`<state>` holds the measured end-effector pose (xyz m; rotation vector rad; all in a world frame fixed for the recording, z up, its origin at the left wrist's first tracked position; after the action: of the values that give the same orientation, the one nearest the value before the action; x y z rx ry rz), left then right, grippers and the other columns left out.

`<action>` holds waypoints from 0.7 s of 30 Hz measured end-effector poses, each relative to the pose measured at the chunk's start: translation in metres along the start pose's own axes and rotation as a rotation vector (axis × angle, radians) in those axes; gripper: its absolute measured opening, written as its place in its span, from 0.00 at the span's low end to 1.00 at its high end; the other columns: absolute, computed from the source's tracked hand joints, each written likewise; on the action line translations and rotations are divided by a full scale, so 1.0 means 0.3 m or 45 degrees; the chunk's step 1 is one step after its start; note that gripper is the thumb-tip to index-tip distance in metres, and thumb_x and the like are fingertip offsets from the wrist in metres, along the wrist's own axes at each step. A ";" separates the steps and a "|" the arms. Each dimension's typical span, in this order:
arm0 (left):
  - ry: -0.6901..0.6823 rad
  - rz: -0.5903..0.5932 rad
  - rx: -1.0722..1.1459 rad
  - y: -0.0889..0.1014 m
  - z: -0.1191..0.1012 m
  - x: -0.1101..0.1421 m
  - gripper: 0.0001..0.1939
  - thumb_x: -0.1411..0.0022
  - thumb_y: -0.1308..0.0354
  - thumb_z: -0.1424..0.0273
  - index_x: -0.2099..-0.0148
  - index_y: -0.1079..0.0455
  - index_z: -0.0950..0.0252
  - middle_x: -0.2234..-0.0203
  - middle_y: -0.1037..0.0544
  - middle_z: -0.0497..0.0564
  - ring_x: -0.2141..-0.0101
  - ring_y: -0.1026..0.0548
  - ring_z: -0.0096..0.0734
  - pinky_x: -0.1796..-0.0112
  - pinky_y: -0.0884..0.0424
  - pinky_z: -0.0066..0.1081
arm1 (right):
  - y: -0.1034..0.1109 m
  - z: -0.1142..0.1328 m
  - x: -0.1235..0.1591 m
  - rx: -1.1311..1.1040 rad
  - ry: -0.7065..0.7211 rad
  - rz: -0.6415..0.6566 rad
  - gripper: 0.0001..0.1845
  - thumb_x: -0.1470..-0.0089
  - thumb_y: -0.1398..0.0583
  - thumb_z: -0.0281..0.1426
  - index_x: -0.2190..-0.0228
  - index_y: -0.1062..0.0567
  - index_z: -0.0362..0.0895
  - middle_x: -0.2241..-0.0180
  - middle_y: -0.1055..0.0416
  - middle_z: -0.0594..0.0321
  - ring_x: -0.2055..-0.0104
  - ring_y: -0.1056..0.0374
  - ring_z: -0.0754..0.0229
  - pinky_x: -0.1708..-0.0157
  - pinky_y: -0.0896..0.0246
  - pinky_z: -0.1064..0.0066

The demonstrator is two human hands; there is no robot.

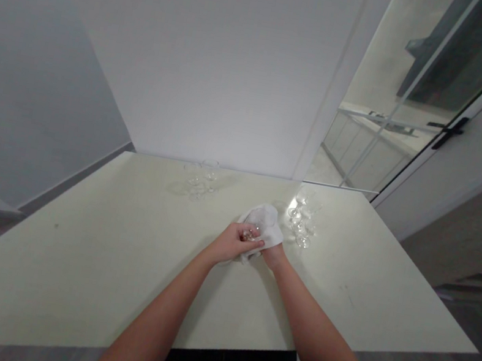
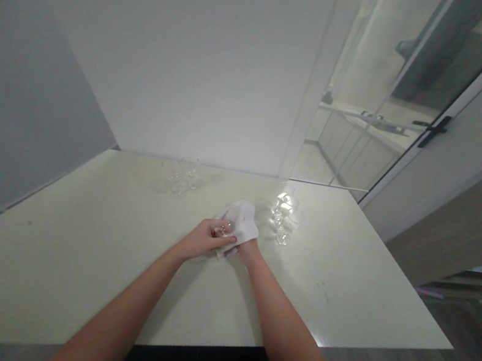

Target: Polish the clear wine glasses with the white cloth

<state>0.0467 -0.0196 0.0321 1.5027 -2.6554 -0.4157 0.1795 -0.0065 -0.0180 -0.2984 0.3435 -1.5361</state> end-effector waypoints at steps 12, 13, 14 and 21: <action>0.066 -0.017 0.173 0.001 0.068 -0.015 0.27 0.42 0.43 0.50 0.50 0.39 0.65 0.85 0.38 0.38 0.84 0.39 0.22 0.81 0.44 0.23 | 0.004 0.048 0.032 -0.298 -0.410 0.475 0.36 0.60 0.47 0.64 0.74 0.27 0.43 0.77 0.28 0.55 0.68 0.30 0.49 0.64 0.33 0.55; 0.071 0.012 0.150 0.006 0.070 -0.014 0.26 0.41 0.44 0.50 0.50 0.37 0.65 0.85 0.38 0.39 0.84 0.39 0.22 0.81 0.44 0.23 | 0.005 0.049 0.032 -0.292 -0.381 0.407 0.35 0.61 0.45 0.63 0.72 0.27 0.43 0.76 0.28 0.56 0.67 0.29 0.49 0.66 0.32 0.56; 0.079 0.048 0.142 0.010 0.071 -0.012 0.25 0.40 0.46 0.50 0.51 0.36 0.66 0.85 0.38 0.39 0.84 0.40 0.22 0.81 0.44 0.23 | 0.007 0.049 0.032 -0.266 -0.333 0.326 0.32 0.62 0.42 0.60 0.69 0.28 0.44 0.75 0.27 0.58 0.68 0.30 0.50 0.67 0.32 0.58; 0.007 -0.113 -0.015 0.021 0.084 -0.010 0.21 0.40 0.46 0.54 0.51 0.37 0.62 0.79 0.32 0.42 0.79 0.34 0.25 0.77 0.40 0.25 | 0.022 0.015 0.009 0.052 0.081 -0.143 0.29 0.68 0.29 0.35 0.61 0.32 0.47 0.67 0.27 0.66 0.69 0.32 0.61 0.68 0.34 0.70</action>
<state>0.0384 -0.0088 0.0099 1.6209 -2.5847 -0.4312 0.1874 -0.0090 -0.0167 -0.2407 0.3494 -1.6640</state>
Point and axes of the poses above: each hand's wrist, its own x-axis away from the middle knuckle, its own y-axis out of the back of the hand, z = x × y, the point moved 1 cm from there along -x, towards the middle knuckle
